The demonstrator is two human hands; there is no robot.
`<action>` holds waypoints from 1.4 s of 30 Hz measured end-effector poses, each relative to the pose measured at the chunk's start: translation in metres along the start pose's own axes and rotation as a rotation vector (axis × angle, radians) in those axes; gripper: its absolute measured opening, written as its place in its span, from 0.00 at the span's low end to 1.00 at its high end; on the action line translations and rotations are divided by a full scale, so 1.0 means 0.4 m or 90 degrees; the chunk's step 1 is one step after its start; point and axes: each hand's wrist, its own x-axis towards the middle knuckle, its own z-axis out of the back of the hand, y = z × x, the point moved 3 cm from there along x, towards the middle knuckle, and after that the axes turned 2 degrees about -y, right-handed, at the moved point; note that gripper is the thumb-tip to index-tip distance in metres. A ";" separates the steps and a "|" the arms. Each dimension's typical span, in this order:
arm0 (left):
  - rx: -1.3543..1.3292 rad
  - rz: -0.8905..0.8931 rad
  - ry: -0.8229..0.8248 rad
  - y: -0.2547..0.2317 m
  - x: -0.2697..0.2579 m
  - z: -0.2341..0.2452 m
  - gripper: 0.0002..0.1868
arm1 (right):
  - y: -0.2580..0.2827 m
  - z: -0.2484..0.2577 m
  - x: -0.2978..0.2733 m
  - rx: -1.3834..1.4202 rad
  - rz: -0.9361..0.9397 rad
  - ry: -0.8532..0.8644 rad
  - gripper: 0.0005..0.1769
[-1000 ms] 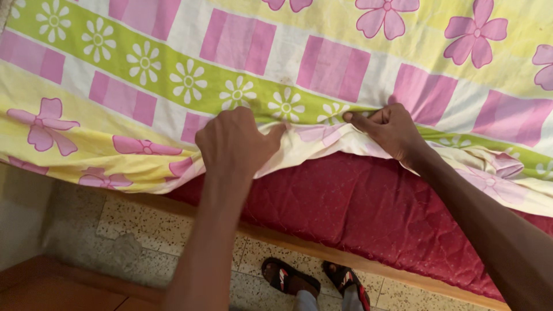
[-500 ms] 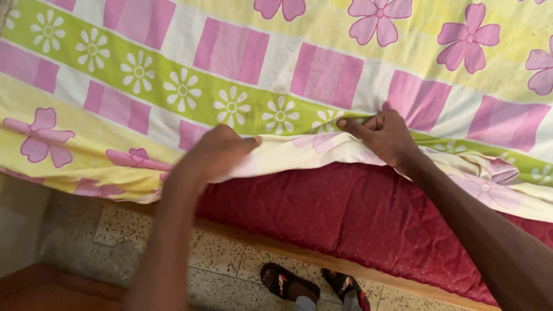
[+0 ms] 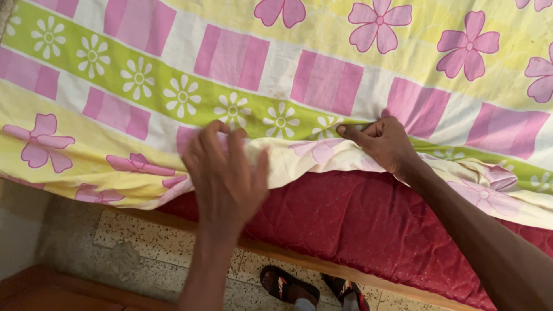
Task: The person spreads a sheet across a mattress and smooths the fabric with their hands.
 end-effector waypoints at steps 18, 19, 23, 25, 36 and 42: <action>-0.345 0.492 0.632 0.139 0.069 -0.213 0.40 | -0.008 0.005 0.004 -0.082 0.005 -0.011 0.44; -0.341 0.505 0.620 0.141 0.067 -0.219 0.40 | -0.009 0.006 0.013 -0.079 -0.001 -0.017 0.43; -0.323 0.508 0.612 0.150 0.059 -0.218 0.41 | -0.042 -0.004 0.008 -0.118 -0.007 -0.025 0.43; -0.341 0.507 0.597 0.143 0.073 -0.230 0.41 | -0.057 0.025 0.011 -0.150 -0.035 -0.032 0.42; -0.357 0.556 0.618 0.145 0.096 -0.199 0.40 | 0.214 -0.088 -0.109 -0.299 0.474 -0.162 0.18; -0.403 0.589 0.616 0.148 0.097 -0.196 0.36 | 0.163 -0.081 0.039 -0.156 -0.028 0.137 0.19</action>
